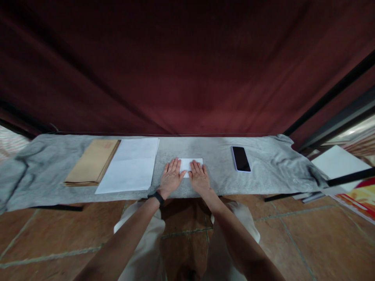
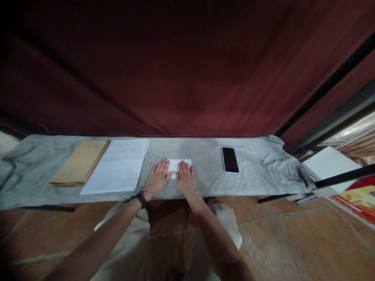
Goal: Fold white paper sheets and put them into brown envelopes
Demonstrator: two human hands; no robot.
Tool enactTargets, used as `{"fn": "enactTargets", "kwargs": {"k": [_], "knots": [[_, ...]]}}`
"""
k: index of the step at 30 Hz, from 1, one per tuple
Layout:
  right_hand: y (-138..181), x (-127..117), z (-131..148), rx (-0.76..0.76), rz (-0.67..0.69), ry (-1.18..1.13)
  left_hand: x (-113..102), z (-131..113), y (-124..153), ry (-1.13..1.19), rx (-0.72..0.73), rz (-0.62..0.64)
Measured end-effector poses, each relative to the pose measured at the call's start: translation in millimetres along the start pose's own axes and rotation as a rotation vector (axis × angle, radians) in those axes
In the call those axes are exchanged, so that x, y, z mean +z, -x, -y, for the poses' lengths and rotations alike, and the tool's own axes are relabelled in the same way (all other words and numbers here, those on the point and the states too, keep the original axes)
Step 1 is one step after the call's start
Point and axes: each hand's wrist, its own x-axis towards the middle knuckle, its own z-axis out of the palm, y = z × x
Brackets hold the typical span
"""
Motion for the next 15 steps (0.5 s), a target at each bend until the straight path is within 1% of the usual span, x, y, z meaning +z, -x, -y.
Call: {"fn": "enactTargets", "kwargs": {"k": [4,9,11,15], "knots": [[3.4,-4.5,-16.0,0.048,-0.048,0.031,-1.9,3.2,0.5,0.0,0.006,0.021],[7.2,-14.0,-33.1,0.174,-0.121,0.064,-2.9,13.9,4.9,0.006,-0.003,0.024],[6.7,-19.8,-35.9,0.217,-0.116,0.053,-3.2,18.5,8.1,-0.002,-0.014,0.016],[2.5,-31.5,-34.3,0.308,-0.057,0.004,-4.7,22.0,13.4,-0.027,-0.036,-0.02]]}}
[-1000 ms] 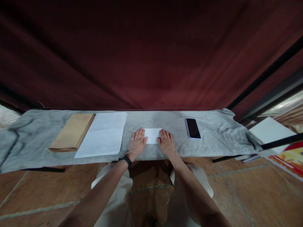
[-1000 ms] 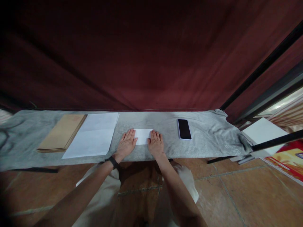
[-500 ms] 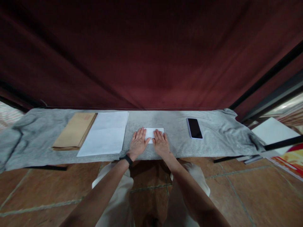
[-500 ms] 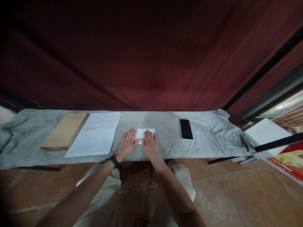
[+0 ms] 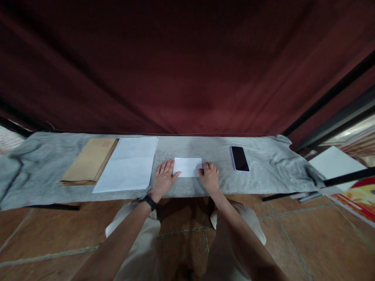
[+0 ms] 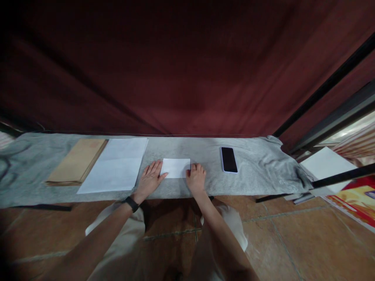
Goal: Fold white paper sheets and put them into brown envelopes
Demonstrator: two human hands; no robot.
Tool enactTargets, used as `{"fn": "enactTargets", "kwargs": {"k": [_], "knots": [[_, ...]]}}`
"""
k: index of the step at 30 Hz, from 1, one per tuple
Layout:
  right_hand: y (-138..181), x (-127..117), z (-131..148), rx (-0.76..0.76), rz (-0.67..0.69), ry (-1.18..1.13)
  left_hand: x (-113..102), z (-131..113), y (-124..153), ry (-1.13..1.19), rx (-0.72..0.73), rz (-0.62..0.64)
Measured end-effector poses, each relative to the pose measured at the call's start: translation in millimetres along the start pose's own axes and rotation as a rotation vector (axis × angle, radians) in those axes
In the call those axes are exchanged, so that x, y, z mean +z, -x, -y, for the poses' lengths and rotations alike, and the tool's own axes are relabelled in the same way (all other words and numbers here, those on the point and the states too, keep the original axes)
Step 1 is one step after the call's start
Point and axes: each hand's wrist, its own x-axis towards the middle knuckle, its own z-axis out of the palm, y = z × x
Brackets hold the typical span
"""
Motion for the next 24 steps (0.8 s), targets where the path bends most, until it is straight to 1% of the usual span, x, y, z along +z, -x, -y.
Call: {"fn": "enactTargets", "kwargs": {"k": [4,7,9,12,15,17,19,21,22,24], "knots": [[-4.0,-4.8,3.7,0.121,0.086,-0.143,-1.8,-1.4,1.2,0.009,-0.015,-0.053],[-8.1,-4.4,1.1,0.252,0.115,-0.44,-3.7,-2.0,0.9,0.045,0.033,-0.076],[-12.1,-4.4,-2.0,0.283,0.117,-0.636,-6.4,-3.2,1.4,0.081,0.081,-0.088],[-19.3,-8.1,-3.5,0.259,0.135,-0.801,-14.3,-11.3,3.5,0.134,0.151,-0.088],[-24.4,-17.2,1.3,0.228,0.146,-0.948,-26.0,-29.5,4.1,0.145,0.201,-0.066],[-25.1,-24.5,6.5,0.189,0.151,-1.055,-34.8,-44.8,1.3,0.15,0.17,-0.065],[-24.3,-30.7,11.2,0.141,0.181,-1.225,-44.3,-59.0,-4.9,0.195,0.116,-0.071],[-23.3,-34.1,14.1,0.122,0.216,-1.415,-54.1,-70.0,-13.6,0.332,0.054,-0.102],[-22.9,-34.5,14.8,0.139,0.222,-1.485,-58.8,-74.1,-18.2,0.452,0.019,-0.127],[-22.4,-32.7,15.5,0.228,0.22,-1.549,-66.8,-80.4,-26.6,0.815,-0.093,-0.175]]}}
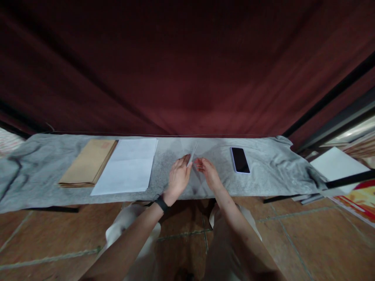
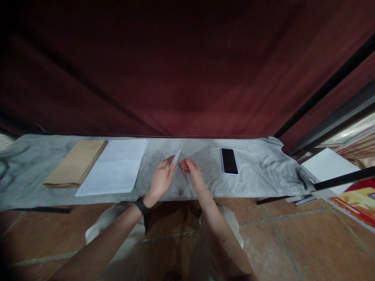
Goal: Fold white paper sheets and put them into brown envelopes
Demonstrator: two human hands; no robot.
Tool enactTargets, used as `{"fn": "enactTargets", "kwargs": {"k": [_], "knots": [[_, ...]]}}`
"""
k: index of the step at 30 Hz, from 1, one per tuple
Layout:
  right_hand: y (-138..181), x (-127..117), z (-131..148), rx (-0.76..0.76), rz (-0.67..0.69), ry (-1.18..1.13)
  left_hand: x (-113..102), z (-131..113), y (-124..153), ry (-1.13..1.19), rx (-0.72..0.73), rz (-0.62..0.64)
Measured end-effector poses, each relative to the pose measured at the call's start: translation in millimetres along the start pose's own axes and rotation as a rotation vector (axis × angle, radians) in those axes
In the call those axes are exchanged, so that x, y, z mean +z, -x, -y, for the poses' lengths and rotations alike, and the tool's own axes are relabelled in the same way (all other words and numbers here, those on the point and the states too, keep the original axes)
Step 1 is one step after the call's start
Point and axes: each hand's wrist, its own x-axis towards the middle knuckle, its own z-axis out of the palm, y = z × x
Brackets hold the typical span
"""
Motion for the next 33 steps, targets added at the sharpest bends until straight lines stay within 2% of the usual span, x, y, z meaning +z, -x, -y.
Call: {"fn": "enactTargets", "kwargs": {"k": [2,4,6,8,10,13,16,19,23,27,29,33], "knots": [[-0.1,1.0,-4.4,0.093,-0.029,-0.051,1.4,-7.1,-5.2,0.456,-0.184,-0.078],[0.4,3.5,-10.4,0.208,0.026,-0.117,4.3,-10.6,-6.4,0.867,-0.365,-0.144],[1.2,6.6,-16.7,0.269,0.104,-0.171,8.2,-9.3,-4.3,1.105,-0.478,-0.177],[0.9,8.5,-22.3,0.248,0.11,-0.152,11.1,-1.9,-0.8,1.169,-0.538,-0.176],[-1.2,7.5,-26.6,0.185,0.03,-0.002,10.6,11.3,1.5,1.108,-0.577,-0.168],[-7.0,1.4,-31.4,0.132,-0.084,0.251,2.2,37.8,0.4,0.875,-0.602,-0.17],[-12.3,-5.1,-36.3,0.11,-0.12,0.365,-9.7,62.1,-3.2,0.733,-0.609,-0.176],[-14.4,-8.0,-41.0,0.072,-0.152,0.472,-15.6,76.1,-3.8,0.623,-0.596,-0.145],[-11.6,-7.6,-43.0,0.027,-0.216,0.668,-14.0,79.7,0.0,0.462,-0.543,-0.102],[-4.0,-5.2,-41.0,0.0,-0.231,1.076,-13.7,78.2,1.4,0.058,-0.431,0.001],[0.3,-4.0,-39.3,-0.021,-0.209,1.189,-14.5,78.3,0.8,-0.08,-0.416,0.062],[5.8,-0.1,-36.6,-0.19,-0.234,1.355,-15.1,79.3,0.4,-0.168,-0.402,0.109]]}}
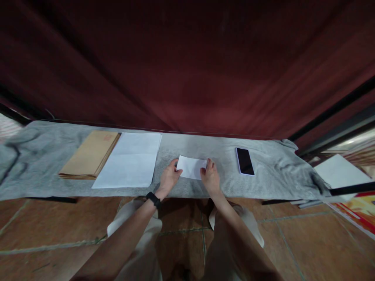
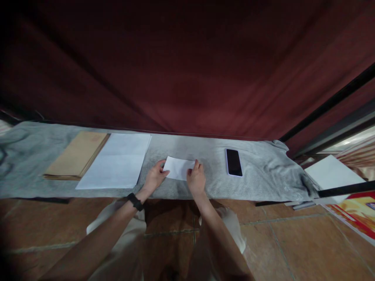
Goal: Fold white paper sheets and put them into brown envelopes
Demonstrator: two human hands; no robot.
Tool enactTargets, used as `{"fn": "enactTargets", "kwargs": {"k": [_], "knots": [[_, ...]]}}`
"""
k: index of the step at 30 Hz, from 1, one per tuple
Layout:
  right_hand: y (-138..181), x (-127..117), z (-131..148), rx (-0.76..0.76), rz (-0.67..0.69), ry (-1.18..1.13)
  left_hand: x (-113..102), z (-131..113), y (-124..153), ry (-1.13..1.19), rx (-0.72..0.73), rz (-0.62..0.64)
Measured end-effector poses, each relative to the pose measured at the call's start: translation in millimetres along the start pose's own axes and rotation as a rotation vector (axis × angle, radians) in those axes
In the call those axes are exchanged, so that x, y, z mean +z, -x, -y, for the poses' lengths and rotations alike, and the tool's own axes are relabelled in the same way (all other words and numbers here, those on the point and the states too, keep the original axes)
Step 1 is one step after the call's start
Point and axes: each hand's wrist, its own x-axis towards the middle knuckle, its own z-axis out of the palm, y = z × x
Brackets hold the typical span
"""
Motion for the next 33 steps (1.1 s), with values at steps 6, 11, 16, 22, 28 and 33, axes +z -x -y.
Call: {"fn": "enactTargets", "kwargs": {"k": [6,11,16,22,28,33], "knots": [[12.5,17.2,12.9,-0.414,-0.002,0.05,-0.3,-0.5,-0.2,0.001,-0.002,0.016],[25.2,32.9,8.8,-0.508,0.046,0.172,0.4,4.2,-4.5,0.203,-0.043,0.034],[16.4,26.6,-10.1,-0.329,-0.044,0.119,2.5,12.0,-6.7,0.497,-0.13,0.097],[-10.5,13.8,-30.0,-0.032,-0.064,-0.333,-1.2,9.8,-3.7,0.709,-0.131,0.119],[-33.6,14.2,-41.3,0.219,-0.008,-0.741,4.0,3.3,-2.5,0.804,-0.107,0.144],[-34.5,14.1,-42.4,0.135,-0.07,-0.627,12.0,6.3,-7.5,0.787,-0.085,0.115]]}}
